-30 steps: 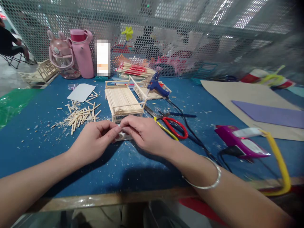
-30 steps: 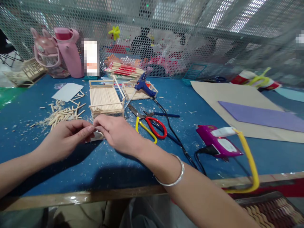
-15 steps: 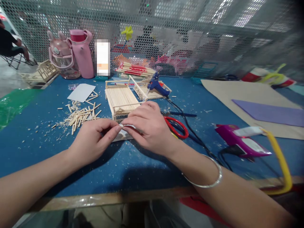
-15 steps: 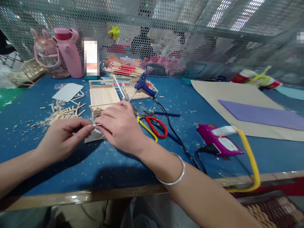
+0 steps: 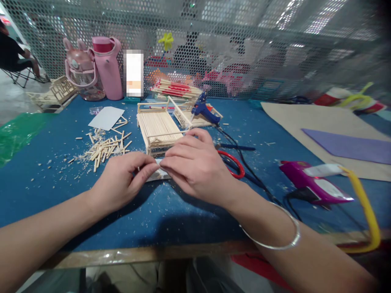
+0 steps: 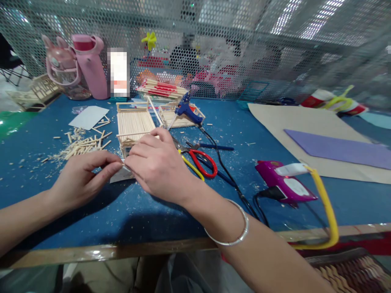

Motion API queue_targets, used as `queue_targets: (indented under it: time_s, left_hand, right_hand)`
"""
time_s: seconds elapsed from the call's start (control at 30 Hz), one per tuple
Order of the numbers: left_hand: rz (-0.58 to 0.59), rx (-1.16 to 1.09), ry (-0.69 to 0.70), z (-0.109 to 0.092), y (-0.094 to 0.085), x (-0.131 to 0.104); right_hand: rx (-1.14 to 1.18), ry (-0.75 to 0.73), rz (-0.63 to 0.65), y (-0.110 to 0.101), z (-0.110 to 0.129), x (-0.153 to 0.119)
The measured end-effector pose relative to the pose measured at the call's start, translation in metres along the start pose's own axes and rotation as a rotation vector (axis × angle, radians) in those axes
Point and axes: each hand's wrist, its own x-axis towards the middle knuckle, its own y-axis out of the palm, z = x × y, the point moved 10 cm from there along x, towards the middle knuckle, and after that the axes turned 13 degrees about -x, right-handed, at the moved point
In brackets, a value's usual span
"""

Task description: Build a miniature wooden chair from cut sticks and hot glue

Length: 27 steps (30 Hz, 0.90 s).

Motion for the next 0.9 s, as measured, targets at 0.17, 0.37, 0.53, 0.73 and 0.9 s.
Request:
queue_targets:
  time_s: [0.17,0.37,0.53,0.73,0.9]
  left_hand:
    - [-0.242,-0.149,-0.239,0.040,-0.015,0.003]
    - [-0.201,-0.012,-0.313,0.051,-0.012,0.025]
    - [-0.247,-0.165,-0.398,0.041,-0.017,0.024]
    - [-0.277,-0.400,-0.365,0.008,-0.011,0.013]
    - [-0.240,-0.416,-0.336,-0.003,-0.011,0.019]
  right_hand:
    - [0.097,0.212,-0.122,0.003,-0.033,-0.005]
    - [0.149,0.312,-0.218,-0.002,-0.043,-0.009]
    - [0.158,0.369,-0.314,-0.017,-0.048,-0.013]
    - [0.170,0.311,-0.493,-0.050,-0.039,-0.017]
    - [0.139,0.360,-0.546,-0.068,-0.041,-0.019]
